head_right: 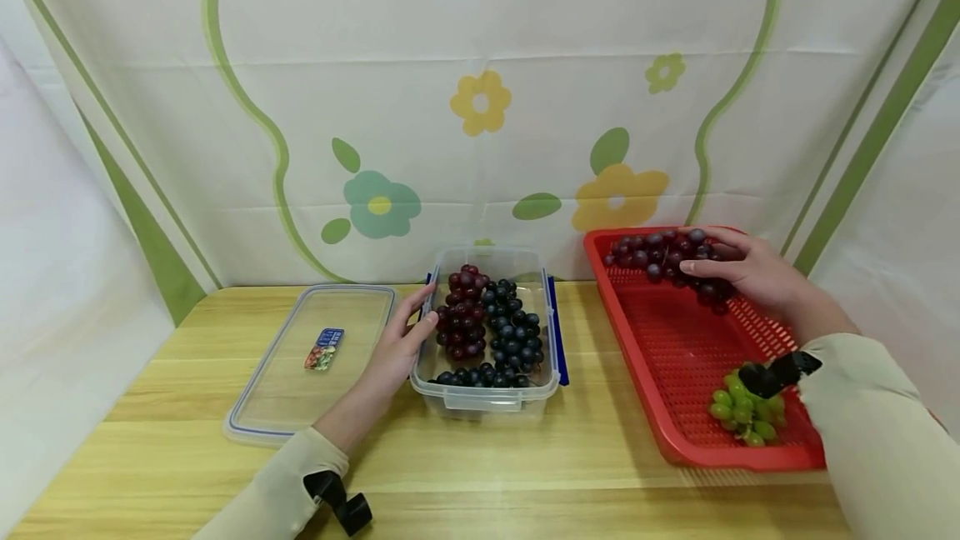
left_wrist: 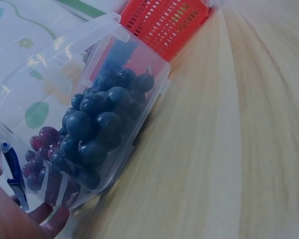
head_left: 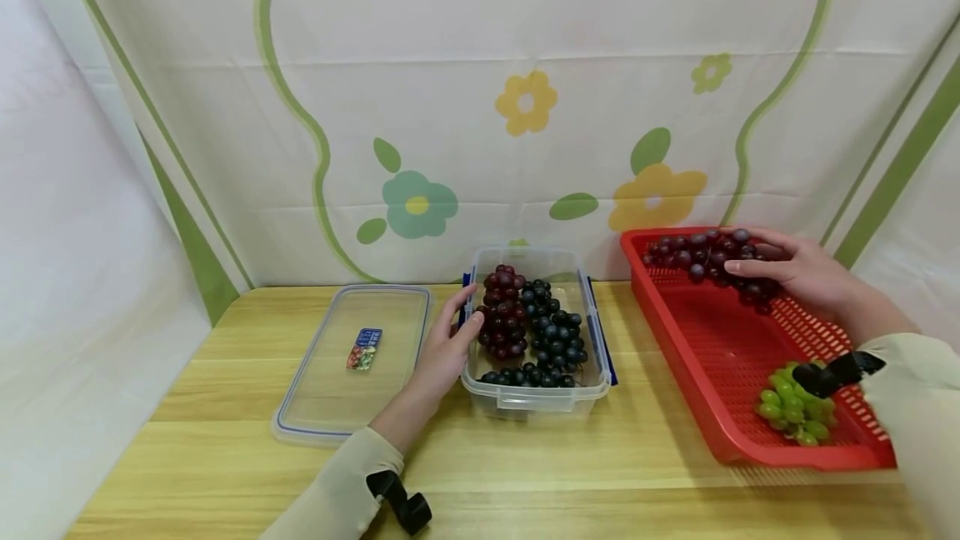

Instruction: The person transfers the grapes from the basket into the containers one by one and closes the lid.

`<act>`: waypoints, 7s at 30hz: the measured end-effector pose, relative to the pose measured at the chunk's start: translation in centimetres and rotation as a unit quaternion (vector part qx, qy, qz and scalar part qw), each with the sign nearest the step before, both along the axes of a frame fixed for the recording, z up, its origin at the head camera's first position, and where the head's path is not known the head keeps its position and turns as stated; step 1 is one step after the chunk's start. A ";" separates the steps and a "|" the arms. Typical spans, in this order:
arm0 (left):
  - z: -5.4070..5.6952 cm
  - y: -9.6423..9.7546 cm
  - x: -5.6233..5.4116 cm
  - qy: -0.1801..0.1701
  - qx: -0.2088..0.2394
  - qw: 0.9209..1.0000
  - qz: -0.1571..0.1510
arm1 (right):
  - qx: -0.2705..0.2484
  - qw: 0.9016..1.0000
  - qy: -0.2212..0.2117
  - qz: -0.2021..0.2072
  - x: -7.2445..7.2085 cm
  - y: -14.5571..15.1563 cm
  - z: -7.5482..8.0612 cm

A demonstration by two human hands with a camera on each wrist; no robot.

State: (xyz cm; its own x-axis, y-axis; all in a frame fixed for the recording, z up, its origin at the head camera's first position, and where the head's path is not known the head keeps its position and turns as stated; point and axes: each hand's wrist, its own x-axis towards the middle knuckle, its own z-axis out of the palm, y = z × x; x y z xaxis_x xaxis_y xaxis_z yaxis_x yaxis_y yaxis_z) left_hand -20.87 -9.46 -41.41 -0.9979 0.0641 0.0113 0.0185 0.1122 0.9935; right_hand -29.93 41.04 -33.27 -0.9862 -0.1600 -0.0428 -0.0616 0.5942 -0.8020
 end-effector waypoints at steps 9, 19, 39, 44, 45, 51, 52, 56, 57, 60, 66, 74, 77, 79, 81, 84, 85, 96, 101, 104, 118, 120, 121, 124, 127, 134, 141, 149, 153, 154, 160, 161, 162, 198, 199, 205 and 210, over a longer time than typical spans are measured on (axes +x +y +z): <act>0.1 0.1 0.0 0.003 0.008 1.000 -0.004 | -0.236 0.971 -0.027 0.007 0.4 -0.7 1.4; 0.1 -0.1 0.0 -0.002 0.004 1.000 -0.005 | -0.287 0.955 -0.002 0.070 0.7 -3.7 3.5; 0.3 -0.1 0.1 0.000 -0.013 1.000 0.002 | -0.118 0.990 0.010 0.073 2.3 -15.5 6.5; 0.4 -0.1 0.2 0.002 -0.015 1.000 0.003 | -0.146 0.985 -0.002 0.091 2.3 -18.2 6.3; 0.3 -0.1 0.2 0.002 -0.013 1.000 0.003 | -0.145 0.985 -0.003 0.092 2.3 -18.7 6.2; 0.3 -0.1 0.2 0.001 -0.005 1.000 0.001 | -0.126 0.986 -0.009 0.105 1.9 -21.0 5.6; 0.3 -0.1 0.2 0.000 -0.005 1.000 0.001 | -0.126 0.986 -0.014 0.107 1.9 -21.4 5.4; 0.2 0.0 0.3 -0.003 -0.005 1.000 0.002 | -0.130 0.987 -0.034 0.093 1.9 -22.3 5.0; 0.2 0.0 0.3 -0.002 -0.004 1.000 0.001 | -0.131 0.987 -0.039 0.090 1.9 -22.5 4.9; 0.2 0.1 0.3 0.000 -0.001 1.000 0.000 | -0.128 0.988 -0.047 0.073 2.1 -23.1 4.7; 0.3 0.1 0.4 0.005 0.001 1.000 -0.001 | -0.133 0.988 -0.067 0.030 2.9 -24.6 4.4; 0.4 0.4 0.5 -0.001 -0.008 1.000 -0.001 | -0.107 0.992 -0.066 -0.030 4.0 -25.7 3.9; 0.5 0.5 0.4 -0.001 -0.011 1.000 -0.002 | -0.087 0.993 -0.056 -0.047 4.4 -25.8 3.8; 0.6 0.5 0.4 0.001 -0.013 1.000 -0.003 | -0.072 0.995 -0.046 -0.057 4.5 -25.9 3.8; 0.6 0.5 0.4 0.003 -0.013 1.000 -0.003 | -0.060 0.995 -0.037 -0.065 4.7 -26.0 3.8; 0.6 0.4 0.4 0.004 -0.014 1.000 -0.003 | -0.039 0.996 -0.025 -0.078 4.8 -26.2 3.7; 0.6 0.4 0.4 0.004 -0.013 1.000 -0.003 | -0.032 0.996 -0.021 -0.081 4.9 -26.2 3.6; 0.5 0.4 0.4 0.001 -0.006 1.000 -0.004 | 0.092 0.991 0.047 -0.080 5.0 -26.7 2.7; 0.5 0.5 0.4 0.006 -0.008 1.000 -0.004 | 0.147 0.986 0.056 -0.054 5.2 -26.9 2.7; 0.6 0.5 0.5 0.009 -0.006 1.000 -0.005 | 0.168 0.983 0.053 -0.048 5.4 -27.0 2.8; 0.5 0.5 0.4 0.003 -0.002 1.000 -0.005 | 0.168 0.980 0.100 0.033 4.4 -26.1 2.8; 0.5 0.5 0.4 0.003 -0.002 1.000 -0.005 | 0.165 0.977 0.123 0.061 4.1 -26.0 2.6; 0.5 0.5 0.4 0.003 -0.001 1.000 -0.006 | 0.169 0.974 0.132 0.074 4.0 -25.9 2.5; 0.5 0.6 0.4 0.002 -0.001 1.000 -0.006 | 0.187 0.968 0.132 0.098 3.8 -25.8 2.2; 0.5 0.5 0.4 0.002 -0.003 1.000 -0.006 | 0.204 0.967 0.113 0.099 3.7 -25.7 2.0; 0.5 0.6 0.4 0.002 -0.010 1.000 -0.003 | 0.215 0.971 0.069 0.075 3.5 -25.7 1.9; 0.4 0.6 0.3 0.003 -0.004 1.000 -0.003 | 0.215 0.972 0.058 0.075 3.4 -25.7 2.0; 0.2 0.5 0.2 -0.001 -0.002 1.000 -0.003 | 0.182 0.972 0.107 0.102 3.6 -25.6 2.6; 0.2 0.5 0.2 0.000 -0.009 1.000 -0.002 | 0.190 0.964 0.121 0.143 3.7 -25.4 2.7; 0.2 0.5 0.2 0.000 -0.010 1.000 -0.002 | 0.196 0.961 0.120 0.152 3.7 -25.3 2.6; 0.3 0.6 0.2 0.003 -0.007 1.000 -0.004 | 0.219 0.956 0.098 0.166 3.4 -24.6 2.2; 0.4 0.6 0.3 0.005 -0.006 1.000 -0.005 | 0.220 0.957 0.095 0.166 3.4 -24.6 2.1; 0.4 0.6 0.3 0.006 -0.005 1.000 -0.005 | 0.221 0.956 0.094 0.166 3.4 -24.6 2.1; 0.2 0.7 0.3 0.002 -0.003 1.000 -0.001 | 0.062 0.991 0.090 0.082 6.6 -14.1 6.6; 0.3 0.7 0.3 0.001 -0.001 1.000 -0.002 | 0.063 0.990 0.093 0.081 6.8 -13.4 6.6; 0.3 0.8 0.3 0.000 -0.001 1.000 -0.004 | 0.048 0.989 0.104 0.089 8.1 -9.4 6.5; 0.3 0.8 0.4 0.000 -0.003 1.000 0.000 | 0.052 0.990 0.108 0.080 8.9 -7.0 6.0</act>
